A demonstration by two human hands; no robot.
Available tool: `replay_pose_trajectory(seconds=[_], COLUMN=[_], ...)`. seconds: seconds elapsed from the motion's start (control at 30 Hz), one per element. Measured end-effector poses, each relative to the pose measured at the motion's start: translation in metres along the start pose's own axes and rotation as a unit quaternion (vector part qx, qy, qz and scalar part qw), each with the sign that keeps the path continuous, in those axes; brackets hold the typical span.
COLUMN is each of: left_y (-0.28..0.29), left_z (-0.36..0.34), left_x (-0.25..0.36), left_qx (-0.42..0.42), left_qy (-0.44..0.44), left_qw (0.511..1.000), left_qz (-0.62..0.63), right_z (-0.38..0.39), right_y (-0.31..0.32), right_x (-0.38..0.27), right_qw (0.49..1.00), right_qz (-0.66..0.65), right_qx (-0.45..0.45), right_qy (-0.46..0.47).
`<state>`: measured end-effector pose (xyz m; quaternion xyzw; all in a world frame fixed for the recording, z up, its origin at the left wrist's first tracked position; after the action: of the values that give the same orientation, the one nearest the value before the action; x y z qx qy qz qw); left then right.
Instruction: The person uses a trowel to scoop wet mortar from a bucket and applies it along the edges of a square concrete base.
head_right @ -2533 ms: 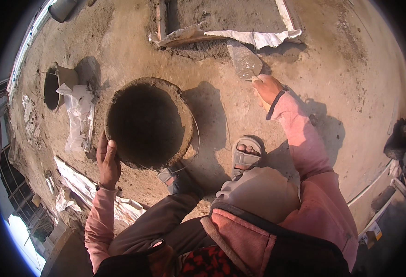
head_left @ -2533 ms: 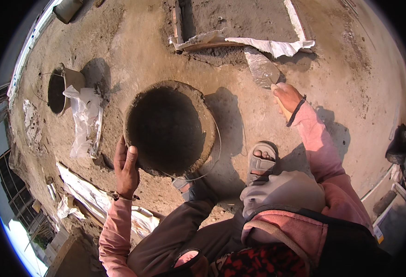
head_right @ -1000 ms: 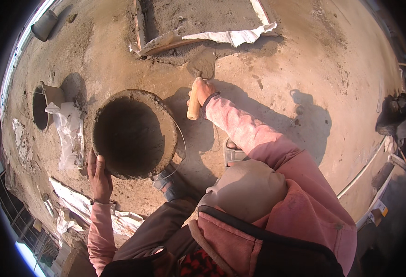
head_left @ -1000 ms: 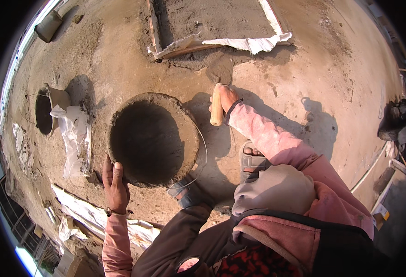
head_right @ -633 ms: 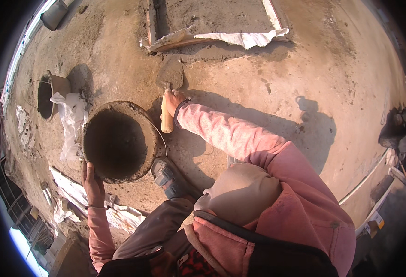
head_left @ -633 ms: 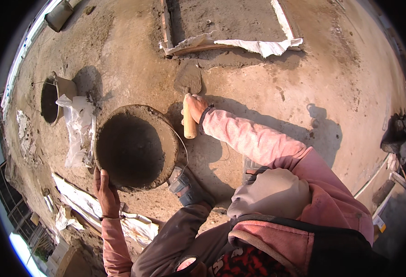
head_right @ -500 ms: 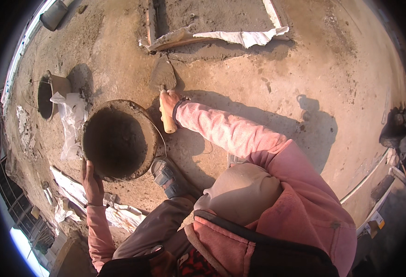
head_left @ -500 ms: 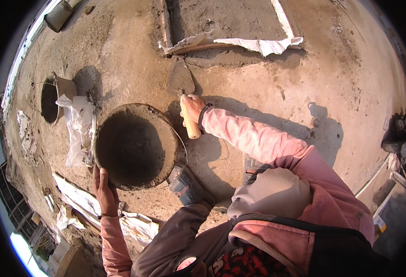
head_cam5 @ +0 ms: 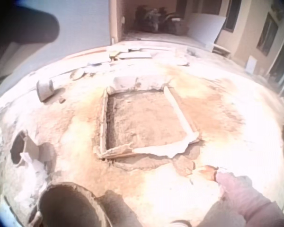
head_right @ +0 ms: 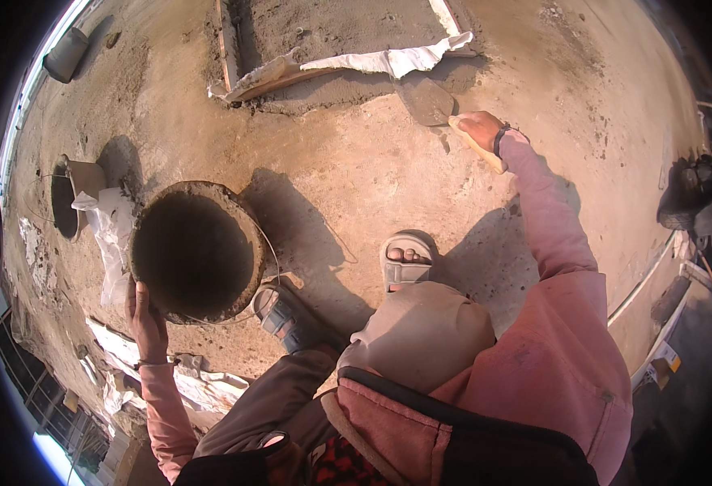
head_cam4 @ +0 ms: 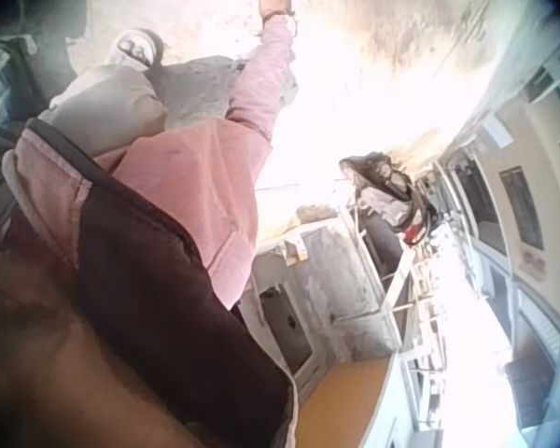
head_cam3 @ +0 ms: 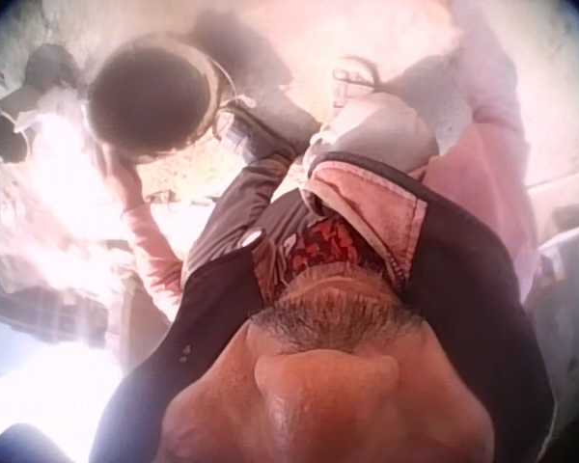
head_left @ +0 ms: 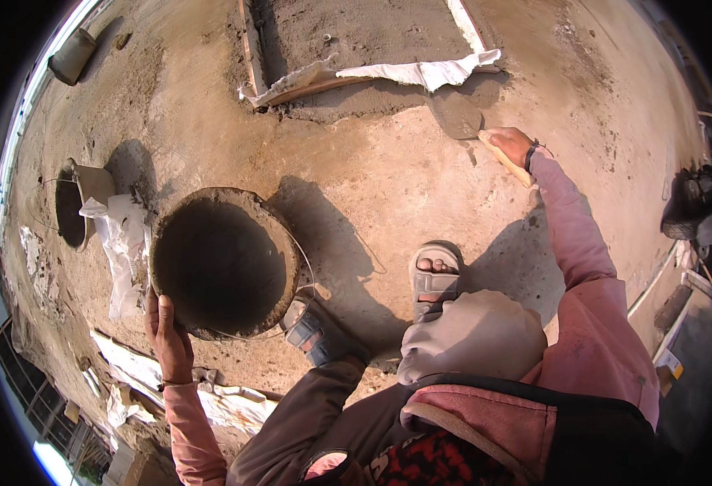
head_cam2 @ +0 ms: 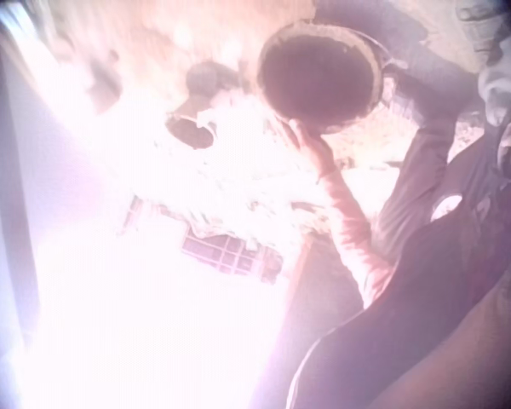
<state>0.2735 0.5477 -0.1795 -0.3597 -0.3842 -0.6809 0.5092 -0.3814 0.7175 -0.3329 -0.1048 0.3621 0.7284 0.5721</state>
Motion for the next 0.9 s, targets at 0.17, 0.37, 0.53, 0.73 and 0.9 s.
replay_pose_trajectory(seconds=[0.17, 0.37, 0.53, 0.73, 0.9], left_y=[-0.006, -0.016, 0.002, -0.006, -0.014], left_z=[0.003, 0.002, 0.003, 0.003, -0.001], left_x=[0.005, 0.012, 0.004, 0.005, 0.005], left_qx=[0.017, -0.007, 0.018, 0.002, -0.006], left_qy=[-0.002, -0.014, 0.013, -0.005, -0.001], left_qw=[1.0, 1.0, 0.999, 1.0, 1.0], left_qz=[-0.01, -0.024, -0.045, -0.017, -0.018], right_z=[0.031, 0.009, -0.006, 0.02, -0.066], right_y=[0.023, -0.02, -0.095, -0.054, -0.097], right_x=[0.048, 0.026, -0.039, 0.01, 0.029], right_qw=[0.971, 0.864, 0.903, 0.839, 0.913], right_qz=[-0.171, -0.445, -0.408, -0.521, -0.296], right_qx=[0.149, 0.187, 0.12, 0.143, 0.278], right_qy=[-0.073, -0.143, -0.058, -0.065, 0.044])
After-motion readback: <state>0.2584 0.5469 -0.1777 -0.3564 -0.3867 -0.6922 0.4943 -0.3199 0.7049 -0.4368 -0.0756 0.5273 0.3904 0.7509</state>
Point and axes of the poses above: each hand's wrist, its own z-axis away from the middle knuckle, its own y-axis out of the back of the hand, x = y × z, the point moved 5 cm from there along -z, towards the middle knuckle, and after that the axes turned 8 degrees about -z, right-handed, at the moved point
